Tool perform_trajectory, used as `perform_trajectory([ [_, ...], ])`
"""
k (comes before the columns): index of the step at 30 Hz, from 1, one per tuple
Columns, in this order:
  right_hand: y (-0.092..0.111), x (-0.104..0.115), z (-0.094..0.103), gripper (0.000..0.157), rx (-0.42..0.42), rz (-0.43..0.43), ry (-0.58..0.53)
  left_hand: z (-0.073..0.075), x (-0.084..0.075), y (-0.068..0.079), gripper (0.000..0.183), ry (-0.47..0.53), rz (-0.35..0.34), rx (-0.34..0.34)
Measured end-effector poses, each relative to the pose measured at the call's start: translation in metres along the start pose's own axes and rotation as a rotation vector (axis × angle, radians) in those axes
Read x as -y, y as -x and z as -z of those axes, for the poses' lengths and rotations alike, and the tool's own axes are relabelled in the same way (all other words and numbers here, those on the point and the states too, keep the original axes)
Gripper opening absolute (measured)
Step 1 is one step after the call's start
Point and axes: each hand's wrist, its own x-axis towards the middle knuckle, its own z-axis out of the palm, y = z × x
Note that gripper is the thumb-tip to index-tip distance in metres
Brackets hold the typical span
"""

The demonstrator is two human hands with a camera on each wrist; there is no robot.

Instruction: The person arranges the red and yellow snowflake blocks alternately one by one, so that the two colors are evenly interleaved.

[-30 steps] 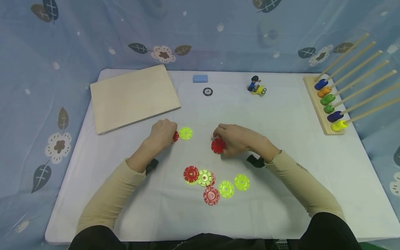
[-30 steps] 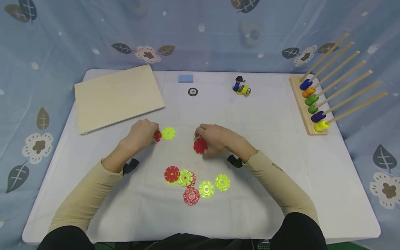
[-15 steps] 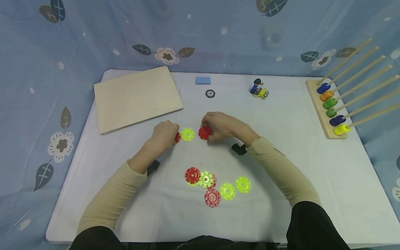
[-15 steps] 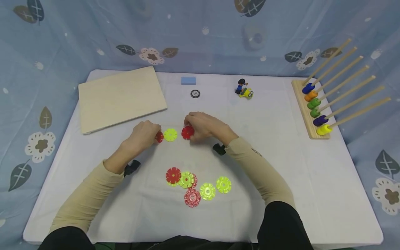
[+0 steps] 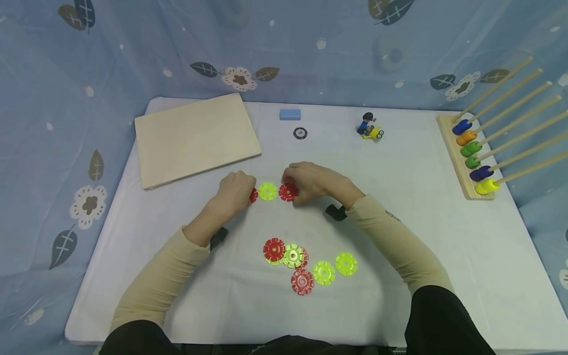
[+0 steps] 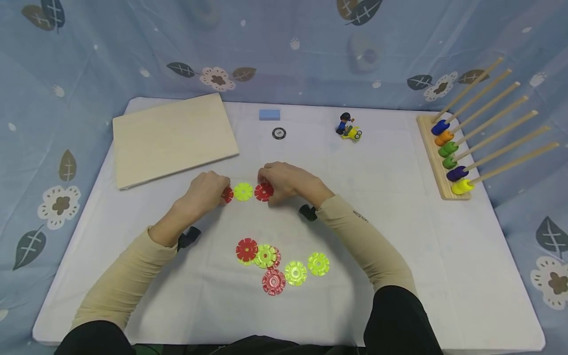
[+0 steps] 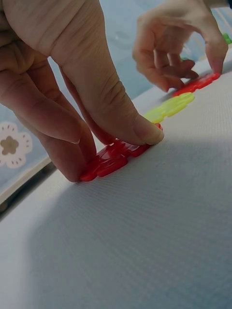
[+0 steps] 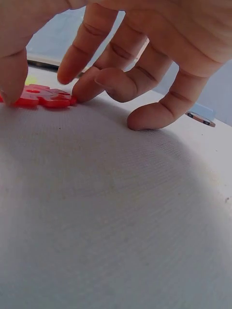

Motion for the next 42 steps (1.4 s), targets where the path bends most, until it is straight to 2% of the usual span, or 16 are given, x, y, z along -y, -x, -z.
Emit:
perform_trajectory([
  [6, 0.000, 0.000, -0.001, 0.054, 0.008, 0.022, -0.016, -0.001, -0.001, -0.001, 0.011, -0.008, -0.003, -0.016],
  [14, 0.009, -0.002, 0.001, 0.053, 0.001, 0.019, -0.018, 0.000, -0.004, -0.004, 0.004, -0.005, -0.002, 0.006],
  [21, 0.045, -0.009, 0.005, 0.051, -0.008, -0.008, 0.029, 0.000, -0.005, -0.005, 0.004, -0.006, 0.004, 0.022],
  [25, 0.070, -0.011, -0.003, 0.052, 0.007, -0.016, 0.045, -0.001, -0.006, -0.005, 0.004, -0.014, 0.006, 0.016],
  [29, 0.097, -0.011, -0.014, 0.052, 0.003, 0.012, 0.063, 0.000, -0.007, -0.004, 0.004, -0.019, 0.002, 0.011],
  [36, 0.138, 0.004, -0.033, 0.054, 0.012, 0.066, 0.129, 0.000, -0.007, -0.004, 0.004, -0.031, 0.001, 0.010],
  [42, 0.158, 0.019, -0.049, 0.056, 0.040, 0.114, 0.201, 0.001, -0.007, -0.003, 0.005, -0.030, 0.009, 0.023],
])
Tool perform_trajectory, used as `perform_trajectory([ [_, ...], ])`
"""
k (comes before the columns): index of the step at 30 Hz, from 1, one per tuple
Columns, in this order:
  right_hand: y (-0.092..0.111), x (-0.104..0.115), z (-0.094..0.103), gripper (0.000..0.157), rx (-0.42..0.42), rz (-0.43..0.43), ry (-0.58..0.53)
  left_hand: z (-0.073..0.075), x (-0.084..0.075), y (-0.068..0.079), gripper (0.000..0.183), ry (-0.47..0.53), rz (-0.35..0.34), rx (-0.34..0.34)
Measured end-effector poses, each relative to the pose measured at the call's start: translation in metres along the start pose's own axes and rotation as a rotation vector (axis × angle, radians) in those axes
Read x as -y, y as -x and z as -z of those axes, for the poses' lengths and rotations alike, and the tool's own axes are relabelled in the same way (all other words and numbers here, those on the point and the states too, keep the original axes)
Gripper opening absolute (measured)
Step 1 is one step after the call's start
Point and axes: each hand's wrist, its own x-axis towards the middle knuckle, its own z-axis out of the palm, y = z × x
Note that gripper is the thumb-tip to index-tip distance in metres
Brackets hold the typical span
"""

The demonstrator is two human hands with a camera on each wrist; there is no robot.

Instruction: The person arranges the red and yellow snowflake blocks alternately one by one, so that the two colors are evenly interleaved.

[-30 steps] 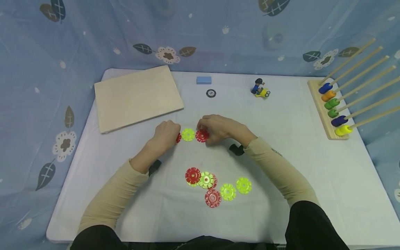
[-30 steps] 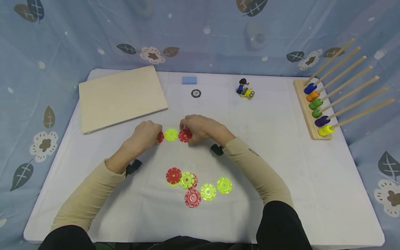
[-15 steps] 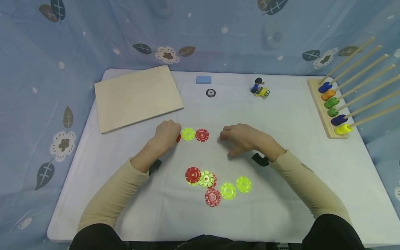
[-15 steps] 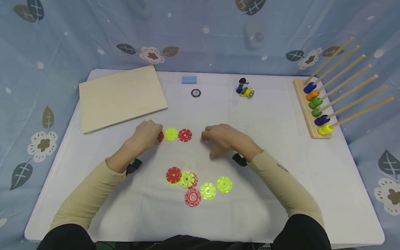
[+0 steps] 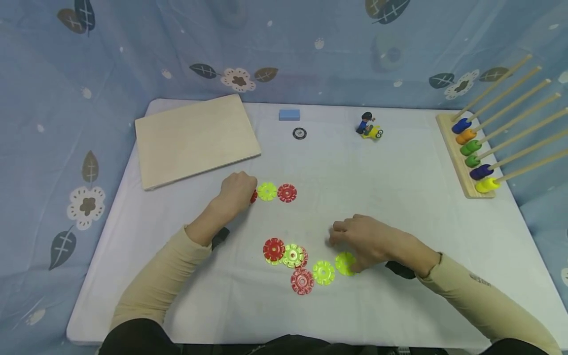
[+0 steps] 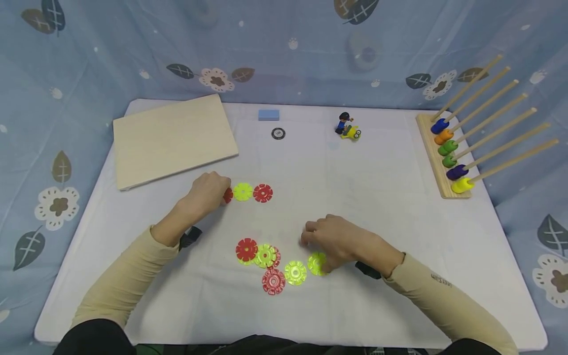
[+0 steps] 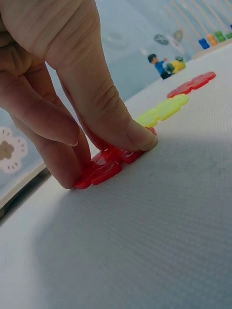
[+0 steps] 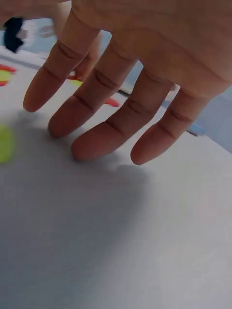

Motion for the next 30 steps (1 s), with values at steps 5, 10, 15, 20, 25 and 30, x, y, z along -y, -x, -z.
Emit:
perform_trajectory([
  [5, 0.003, 0.011, -0.008, 0.061, 0.001, 0.040, 0.086, 0.000, 0.001, 0.001, 0.005, 0.004, 0.001, -0.007],
  [10, 0.003, 0.017, -0.012, 0.058, 0.010, 0.032, 0.104, -0.002, 0.001, 0.001, 0.005, 0.009, -0.001, -0.017],
  [15, 0.003, 0.020, -0.014, 0.055, -0.033, 0.058, 0.147, -0.001, 0.001, 0.001, 0.006, 0.009, 0.002, -0.016],
  [20, 0.004, 0.021, -0.018, 0.053, -0.095, 0.087, 0.207, 0.001, 0.001, 0.002, 0.005, 0.006, 0.003, -0.008],
  [25, 0.005, 0.022, -0.021, 0.046, -0.147, 0.101, 0.253, 0.000, 0.001, 0.002, 0.005, 0.003, 0.000, -0.009],
  [30, 0.005, 0.019, -0.018, 0.044, -0.124, 0.087, 0.225, 0.000, 0.001, 0.001, 0.005, 0.002, -0.001, -0.005],
])
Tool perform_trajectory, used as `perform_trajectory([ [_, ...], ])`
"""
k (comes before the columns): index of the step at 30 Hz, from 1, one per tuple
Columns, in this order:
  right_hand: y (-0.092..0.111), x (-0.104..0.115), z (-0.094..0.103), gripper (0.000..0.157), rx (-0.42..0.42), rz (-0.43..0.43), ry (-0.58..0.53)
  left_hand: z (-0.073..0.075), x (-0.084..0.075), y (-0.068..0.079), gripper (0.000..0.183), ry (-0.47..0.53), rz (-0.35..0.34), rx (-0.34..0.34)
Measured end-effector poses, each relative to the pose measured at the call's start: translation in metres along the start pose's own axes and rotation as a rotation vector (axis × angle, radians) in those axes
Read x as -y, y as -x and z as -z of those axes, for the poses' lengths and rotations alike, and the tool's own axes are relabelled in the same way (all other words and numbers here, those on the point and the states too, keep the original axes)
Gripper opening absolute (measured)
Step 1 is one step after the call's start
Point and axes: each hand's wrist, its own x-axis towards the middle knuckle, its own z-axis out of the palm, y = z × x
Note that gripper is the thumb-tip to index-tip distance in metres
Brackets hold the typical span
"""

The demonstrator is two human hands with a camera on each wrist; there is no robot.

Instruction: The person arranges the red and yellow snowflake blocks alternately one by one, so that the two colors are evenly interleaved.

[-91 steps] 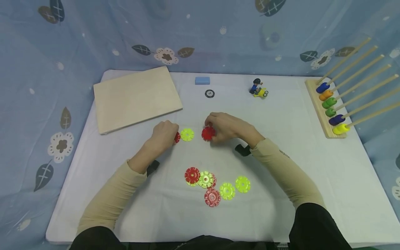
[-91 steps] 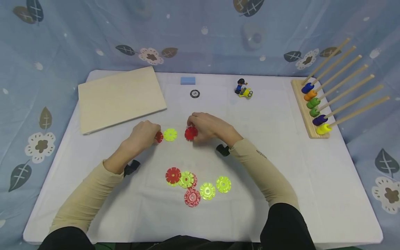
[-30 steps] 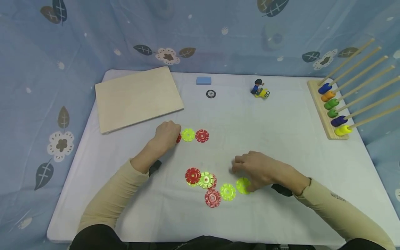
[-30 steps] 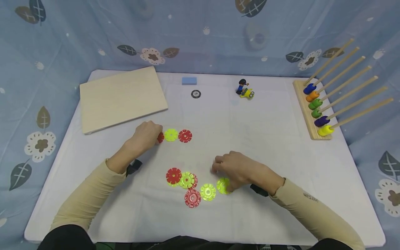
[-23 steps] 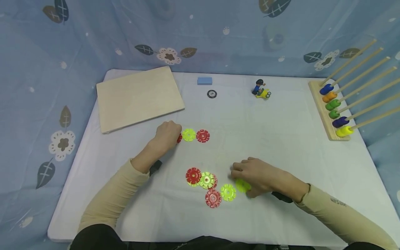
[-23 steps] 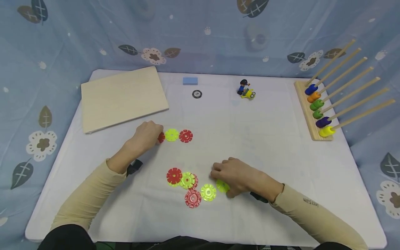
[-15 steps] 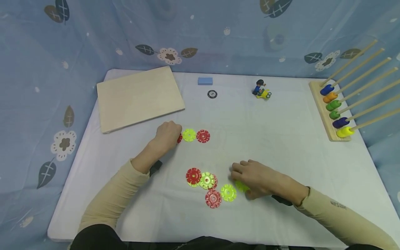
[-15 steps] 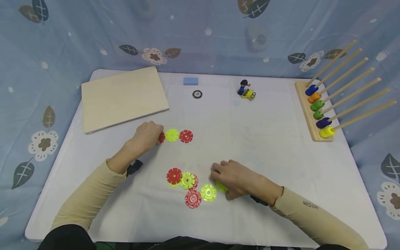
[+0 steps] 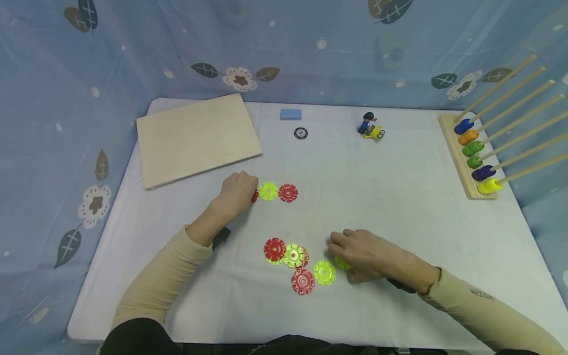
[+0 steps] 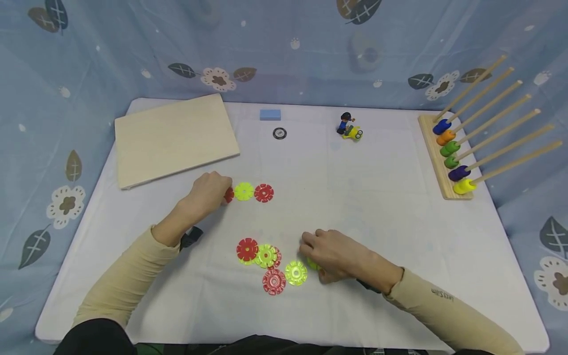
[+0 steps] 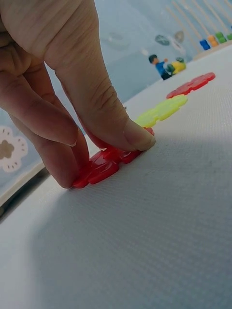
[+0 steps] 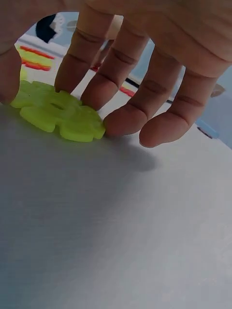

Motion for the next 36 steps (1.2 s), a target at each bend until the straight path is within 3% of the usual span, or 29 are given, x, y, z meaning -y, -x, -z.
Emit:
perform_trajectory([
  [8, -0.021, -0.030, 0.015, 0.042, -0.013, -0.074, -0.105, -0.001, 0.001, 0.000, 0.005, 0.001, 0.003, -0.002],
  [20, -0.083, -0.082, 0.028, 0.051, 0.032, -0.200, -0.221, -0.002, 0.001, 0.000, 0.005, 0.003, 0.010, -0.002],
  [27, -0.108, -0.093, 0.028, 0.051, 0.029, -0.193, -0.237, -0.001, 0.000, 0.000, 0.006, 0.011, 0.012, -0.002],
  [36, -0.119, -0.093, 0.031, 0.048, 0.030, -0.183, -0.260, -0.001, -0.001, 0.000, 0.009, 0.001, 0.018, 0.009],
])
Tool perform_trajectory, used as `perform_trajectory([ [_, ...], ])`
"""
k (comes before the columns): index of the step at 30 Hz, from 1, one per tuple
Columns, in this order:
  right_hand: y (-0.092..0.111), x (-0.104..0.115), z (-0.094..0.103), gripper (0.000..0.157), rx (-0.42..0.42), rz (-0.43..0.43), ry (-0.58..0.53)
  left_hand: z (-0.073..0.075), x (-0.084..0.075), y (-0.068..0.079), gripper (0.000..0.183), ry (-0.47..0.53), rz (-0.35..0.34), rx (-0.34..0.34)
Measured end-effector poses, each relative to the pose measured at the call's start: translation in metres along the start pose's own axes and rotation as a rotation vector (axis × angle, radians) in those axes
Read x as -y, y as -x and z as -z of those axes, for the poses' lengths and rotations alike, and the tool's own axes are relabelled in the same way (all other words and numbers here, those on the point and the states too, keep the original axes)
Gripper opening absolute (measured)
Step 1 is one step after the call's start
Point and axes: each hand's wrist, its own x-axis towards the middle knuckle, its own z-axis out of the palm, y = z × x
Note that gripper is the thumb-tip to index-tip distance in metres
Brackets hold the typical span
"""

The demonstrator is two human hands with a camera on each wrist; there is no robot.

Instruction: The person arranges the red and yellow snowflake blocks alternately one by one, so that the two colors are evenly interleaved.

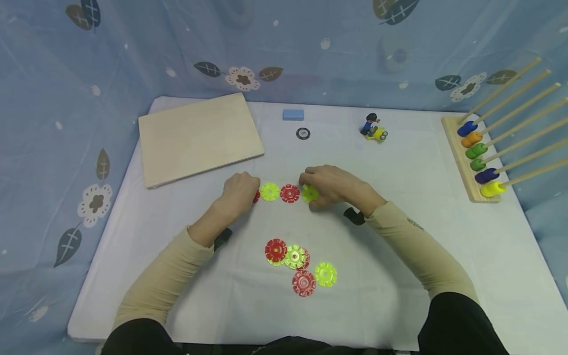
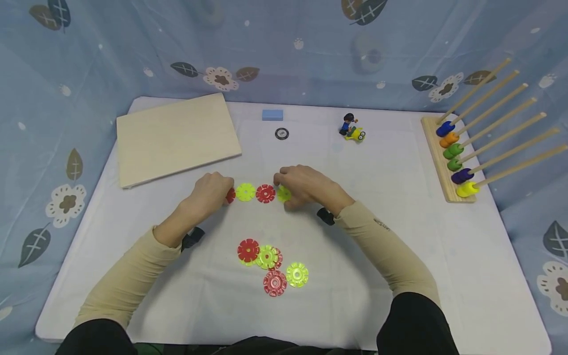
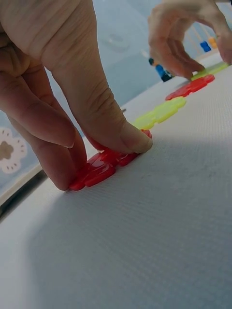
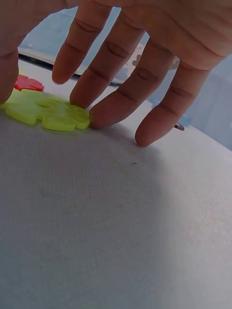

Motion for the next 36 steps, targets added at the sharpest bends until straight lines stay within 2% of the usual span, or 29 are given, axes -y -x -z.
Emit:
perform_trajectory([
  [6, -0.001, 0.002, 0.001, 0.047, 0.009, -0.003, 0.004, 0.001, -0.001, 0.000, 0.010, -0.002, 0.007, 0.008],
  [12, 0.005, 0.004, 0.004, 0.048, -0.017, -0.009, 0.005, 0.002, -0.002, 0.000, 0.008, -0.001, -0.003, 0.005],
  [20, 0.018, 0.008, 0.008, 0.044, -0.056, 0.036, 0.062, 0.002, -0.001, -0.001, 0.008, 0.007, 0.005, 0.021],
  [28, 0.029, 0.017, 0.005, 0.042, -0.084, 0.076, 0.111, 0.001, 0.000, -0.001, 0.005, -0.001, 0.005, 0.005],
  [36, 0.033, 0.025, -0.002, 0.042, -0.068, 0.100, 0.106, 0.000, 0.000, -0.001, 0.005, -0.001, 0.001, 0.005],
])
